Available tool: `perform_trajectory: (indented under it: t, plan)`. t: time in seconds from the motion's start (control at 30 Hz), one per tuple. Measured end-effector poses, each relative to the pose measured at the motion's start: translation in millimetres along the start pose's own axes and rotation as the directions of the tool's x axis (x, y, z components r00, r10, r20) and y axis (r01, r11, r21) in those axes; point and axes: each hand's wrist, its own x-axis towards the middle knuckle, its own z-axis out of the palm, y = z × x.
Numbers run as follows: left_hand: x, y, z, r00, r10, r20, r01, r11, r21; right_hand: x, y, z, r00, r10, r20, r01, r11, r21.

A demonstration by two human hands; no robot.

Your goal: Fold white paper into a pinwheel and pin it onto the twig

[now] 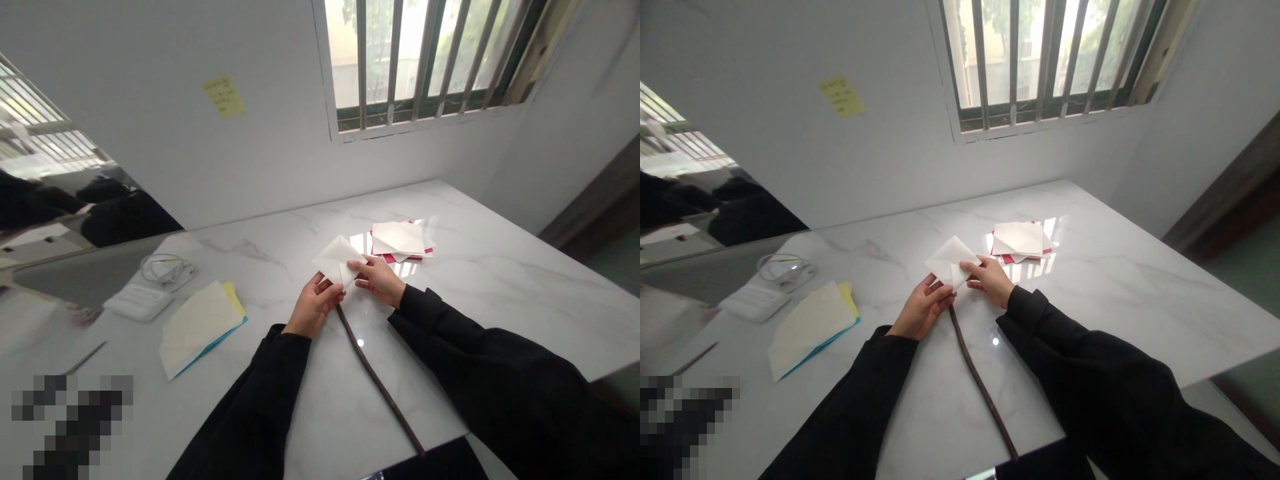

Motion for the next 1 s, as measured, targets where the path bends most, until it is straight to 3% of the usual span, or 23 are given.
perform_trajectory:
  t: [0.23,0.37,0.57,0.67,1.0]
  plan:
    - [3,-1,-5.3,1.0,0.004,-0.017,-0.004,1.0,0.014,-1,-3,-1,0.999,0.03,0.034,-0.033,0.997,0.069]
    - [9,-7,-10.0,0.991,0.118,-0.057,-0.108,0.982,0.154,-1,-3,-1,1.0,-0.009,0.023,0.009,1.0,-0.02]
    - [10,-7,-10.1,0.985,0.158,-0.067,-0.146,0.976,0.162,-2,-4,1,0.998,-0.07,0.006,0.071,0.994,-0.078]
    - [9,-8,-9.8,0.98,0.188,-0.062,-0.167,0.952,0.257,-2,-2,2,0.997,-0.065,0.045,0.07,0.99,-0.123]
    - [13,-9,-13.7,0.964,0.24,-0.118,-0.183,0.915,0.359,-2,-2,-1,0.98,-0.091,0.176,0.149,0.924,-0.353]
